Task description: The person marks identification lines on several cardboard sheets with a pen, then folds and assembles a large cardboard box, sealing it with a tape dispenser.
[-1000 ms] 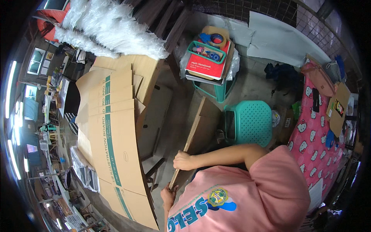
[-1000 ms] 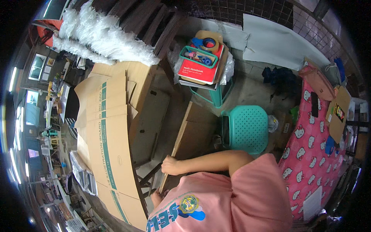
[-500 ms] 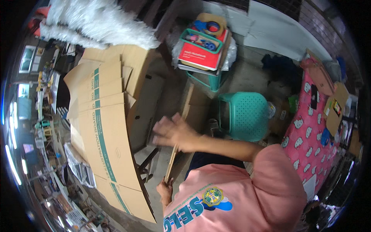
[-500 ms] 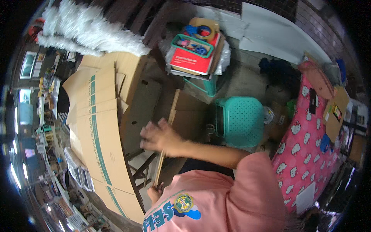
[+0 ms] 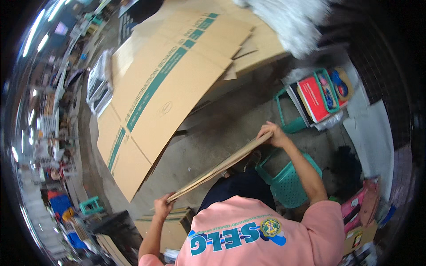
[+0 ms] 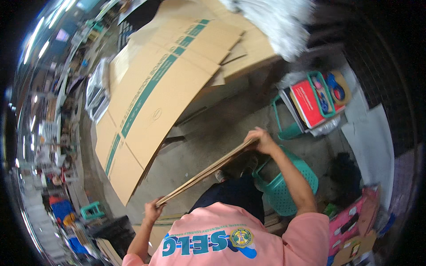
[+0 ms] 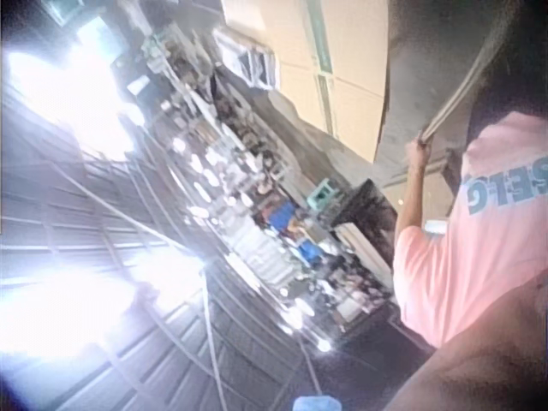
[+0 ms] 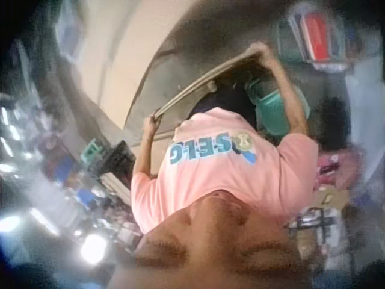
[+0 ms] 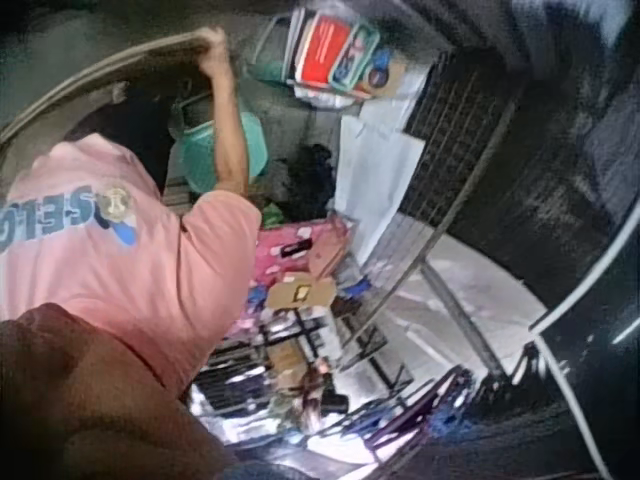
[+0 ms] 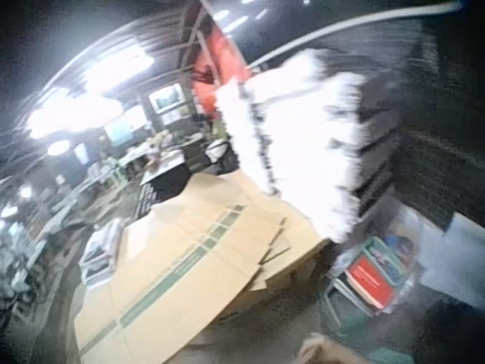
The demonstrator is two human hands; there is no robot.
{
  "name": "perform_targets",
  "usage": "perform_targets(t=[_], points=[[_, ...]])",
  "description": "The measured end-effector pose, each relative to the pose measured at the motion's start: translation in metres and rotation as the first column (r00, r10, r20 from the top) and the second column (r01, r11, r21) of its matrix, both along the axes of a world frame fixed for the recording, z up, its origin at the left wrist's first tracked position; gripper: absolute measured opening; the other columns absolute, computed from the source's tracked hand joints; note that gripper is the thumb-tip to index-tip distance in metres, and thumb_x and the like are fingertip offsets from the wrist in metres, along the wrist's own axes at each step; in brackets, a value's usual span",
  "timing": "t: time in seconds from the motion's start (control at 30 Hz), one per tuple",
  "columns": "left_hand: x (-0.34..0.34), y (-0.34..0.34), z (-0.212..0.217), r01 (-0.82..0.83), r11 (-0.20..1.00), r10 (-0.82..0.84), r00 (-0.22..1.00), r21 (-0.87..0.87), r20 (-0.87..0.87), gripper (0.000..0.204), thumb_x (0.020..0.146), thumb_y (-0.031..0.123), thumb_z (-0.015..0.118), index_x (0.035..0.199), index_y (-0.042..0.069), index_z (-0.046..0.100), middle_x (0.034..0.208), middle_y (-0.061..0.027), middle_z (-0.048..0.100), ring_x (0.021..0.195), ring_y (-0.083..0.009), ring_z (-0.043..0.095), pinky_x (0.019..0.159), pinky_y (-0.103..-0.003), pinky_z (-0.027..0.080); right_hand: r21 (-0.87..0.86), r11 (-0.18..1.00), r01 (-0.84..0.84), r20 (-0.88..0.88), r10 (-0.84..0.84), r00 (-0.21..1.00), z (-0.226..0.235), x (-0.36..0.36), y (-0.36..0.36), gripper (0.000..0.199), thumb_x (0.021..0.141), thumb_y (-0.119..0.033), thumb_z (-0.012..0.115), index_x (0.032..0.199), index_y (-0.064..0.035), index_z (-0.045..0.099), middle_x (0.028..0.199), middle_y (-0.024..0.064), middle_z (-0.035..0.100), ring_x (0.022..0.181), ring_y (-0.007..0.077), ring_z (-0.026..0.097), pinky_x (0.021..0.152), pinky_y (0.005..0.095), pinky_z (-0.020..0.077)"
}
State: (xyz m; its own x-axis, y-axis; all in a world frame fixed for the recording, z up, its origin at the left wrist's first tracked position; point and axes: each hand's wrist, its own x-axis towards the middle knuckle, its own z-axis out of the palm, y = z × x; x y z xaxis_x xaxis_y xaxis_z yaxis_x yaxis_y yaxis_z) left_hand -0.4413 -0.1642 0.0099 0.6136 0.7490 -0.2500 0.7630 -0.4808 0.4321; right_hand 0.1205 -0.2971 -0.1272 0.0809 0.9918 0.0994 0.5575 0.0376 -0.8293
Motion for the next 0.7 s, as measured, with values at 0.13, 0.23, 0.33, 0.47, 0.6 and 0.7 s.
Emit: perform_targets(t=[0.13,0.23,0.33,0.47,0.6,0.7], points=[[-0.083,-0.018,-0.001,-0.331,0.943,0.333,0.941,-0.031,0.059,0.029,0.076,0.006,0.075,0.105,0.007,0.072,0.089,-0.0171,0.071,0.083,-0.0276,0.071,0.077,-0.033,0.053,0.258,0.94,-0.222,-0.063,0.246,0.967,0.143,-0.09,0.058,0.022,0.066,-0.01,0.074,0.087,-0.0143,0.068,0.082,0.0036,0.065,0.077,0.029,0.065,0.063,0.0398,0.0524],[-0.135,-0.034,-0.048,-0.394,0.919,0.392,0.918,0.027,0.05,0.031,0.074,0.001,0.072,0.105,0.005,0.073,0.086,-0.0162,0.071,0.08,-0.0237,0.069,0.079,-0.031,0.051,0.211,0.879,-0.428,0.222,0.383,0.897,0.186,-0.141,0.077,0.022,0.063,-0.011,0.069,0.085,-0.013,0.065,0.077,0.0062,0.061,0.072,0.0298,0.065,0.059,0.0417,0.0519],[-0.163,-0.039,-0.068,-0.508,0.861,0.49,0.842,0.025,0.227,0.029,0.072,-0.004,0.066,0.098,0.005,0.074,0.088,-0.0174,0.071,0.08,-0.0292,0.07,0.077,-0.034,0.052,0.155,0.871,-0.466,0.289,0.411,0.865,0.239,-0.181,0.089,0.027,0.06,-0.008,0.068,0.087,-0.0141,0.065,0.076,0.0051,0.06,0.071,0.0285,0.065,0.06,0.04,0.0508],[-0.152,-0.029,-0.031,-0.55,0.834,0.548,0.814,-0.046,0.194,0.027,0.07,0.006,0.077,0.097,0.004,0.074,0.082,-0.0172,0.07,0.077,-0.0229,0.07,0.073,-0.032,0.051,0.236,0.884,-0.404,0.13,0.384,0.914,0.249,-0.173,0.142,0.02,0.06,-0.011,0.078,0.078,-0.0118,0.069,0.078,0.0057,0.068,0.074,0.0256,0.065,0.065,0.0348,0.0508],[-0.125,-0.001,0.005,-0.43,0.858,0.381,0.899,0.28,0.216,0.027,0.065,0.017,0.084,0.085,0.007,0.068,0.074,-0.0116,0.066,0.069,-0.0318,0.063,0.062,-0.038,0.049,0.172,0.972,-0.16,-0.154,0.187,0.97,0.186,-0.138,0.157,0.03,0.059,0.002,0.08,0.084,-0.0062,0.067,0.087,0.0024,0.065,0.09,0.019,0.061,0.08,0.0319,0.0485],[-0.108,0.014,0.032,-0.276,0.838,0.166,0.951,0.47,0.262,0.029,0.064,0.021,0.083,0.084,0.011,0.065,0.069,-0.0072,0.061,0.064,-0.0284,0.06,0.057,-0.038,0.044,0.063,0.997,0.032,-0.368,-0.007,0.93,0.074,-0.115,0.14,0.044,0.066,0.003,0.078,0.104,-0.0083,0.057,0.107,0.0025,0.059,0.103,0.0168,0.056,0.092,0.0318,0.046]])
